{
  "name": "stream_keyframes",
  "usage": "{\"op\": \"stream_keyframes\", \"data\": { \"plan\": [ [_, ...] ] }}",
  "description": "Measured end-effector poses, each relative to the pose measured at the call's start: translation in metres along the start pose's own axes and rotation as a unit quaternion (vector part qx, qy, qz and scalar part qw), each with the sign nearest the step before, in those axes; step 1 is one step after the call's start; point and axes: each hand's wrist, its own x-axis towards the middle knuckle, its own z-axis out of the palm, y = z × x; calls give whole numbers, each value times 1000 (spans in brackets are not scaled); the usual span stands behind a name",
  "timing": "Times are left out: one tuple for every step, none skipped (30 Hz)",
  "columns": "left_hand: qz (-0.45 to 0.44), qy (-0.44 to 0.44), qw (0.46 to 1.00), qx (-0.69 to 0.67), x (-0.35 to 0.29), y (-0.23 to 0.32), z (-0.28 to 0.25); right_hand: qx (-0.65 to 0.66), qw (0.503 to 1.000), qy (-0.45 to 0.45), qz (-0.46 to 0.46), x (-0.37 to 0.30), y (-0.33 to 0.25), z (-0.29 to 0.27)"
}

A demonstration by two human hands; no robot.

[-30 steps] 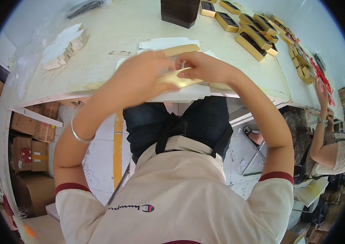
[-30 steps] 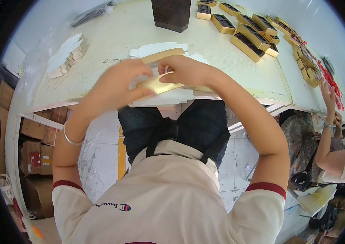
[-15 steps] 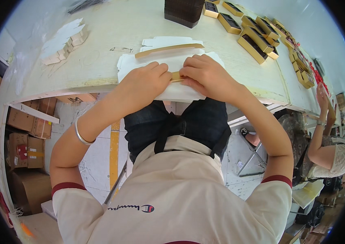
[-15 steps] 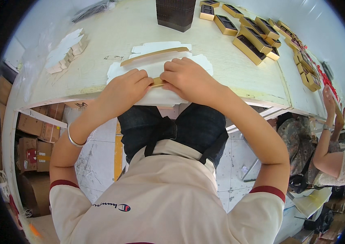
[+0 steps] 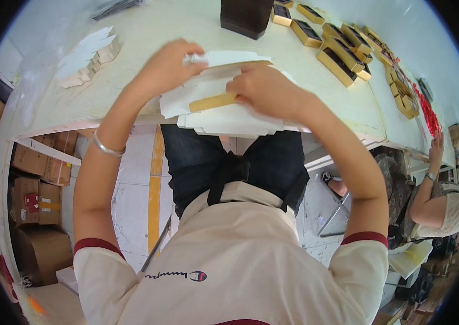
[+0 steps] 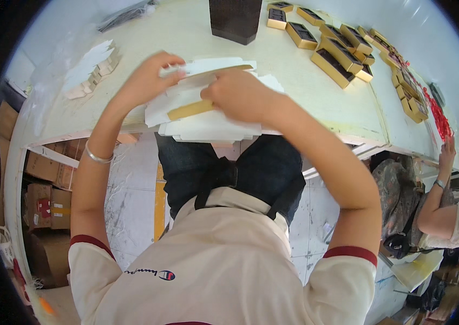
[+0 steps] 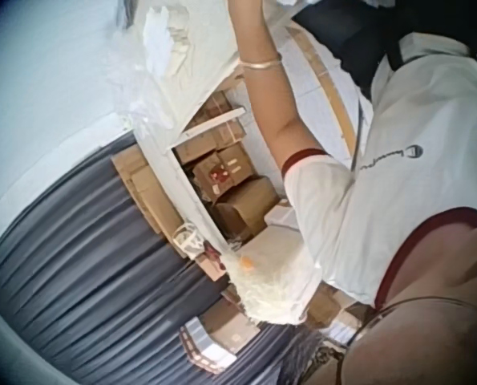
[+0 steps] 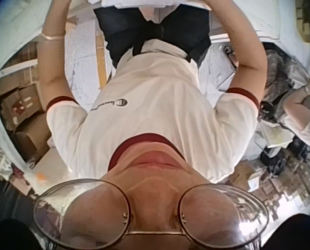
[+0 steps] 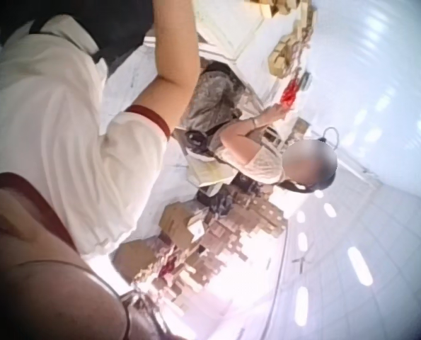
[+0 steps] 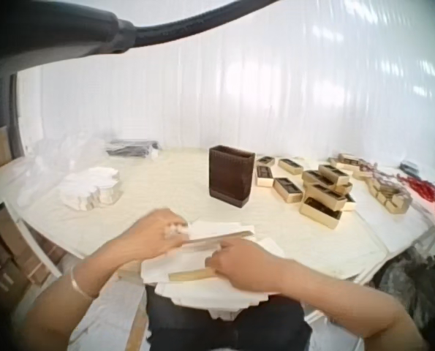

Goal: The person folds flat cardboard pieces into small rectangular boxes and places dark rectangular inserts inside them. The person repeats this process for multiple units, stacking the completed boxes on the table.

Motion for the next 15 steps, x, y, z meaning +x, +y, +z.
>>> {"op": "stream_keyframes", "data": {
  "plan": [
    [52,-24,998,41,3,-6,5,-93,995,-8,-36,0,-6,-1],
    [4,-85,996,-4,5,-10,5,-100,995,-7,-23,-1,-10,-2],
    [-43,-150,986,-51,5,4,1,-105,994,-7,-4,-6,-16,0],
    [-91,-213,968,-98,4,12,-1,-110,994,-7,15,-8,-20,1],
    [-48,-189,979,-65,2,11,1,-122,992,-17,22,-9,-20,-3],
    [-61,-169,982,-58,-1,18,-2,-139,990,2,30,-11,-23,-10],
    [-72,-148,985,-52,-2,29,-8,-157,987,21,38,-13,-24,-19],
    [-84,-127,987,-47,-4,39,-13,-175,983,39,45,-15,-24,-28],
    [-82,-101,989,-65,-10,52,-18,-167,984,50,48,-16,-25,-38],
    [-79,-79,990,-85,-17,64,-20,-141,988,60,32,-18,-23,-37],
    [-76,-57,990,-106,-22,71,-21,-116,991,70,16,-18,-18,-35],
    [-1,-28,997,-72,-28,68,-13,-91,993,81,-1,-18,-15,-32],
    [73,3,997,-37,-34,57,4,-21,998,54,-7,-19,-11,-23],
    [150,35,988,-4,-37,48,20,28,998,45,-16,-22,-8,-14],
    [135,33,990,-19,-42,50,29,78,996,35,-25,-26,-9,-6]
  ]
}}
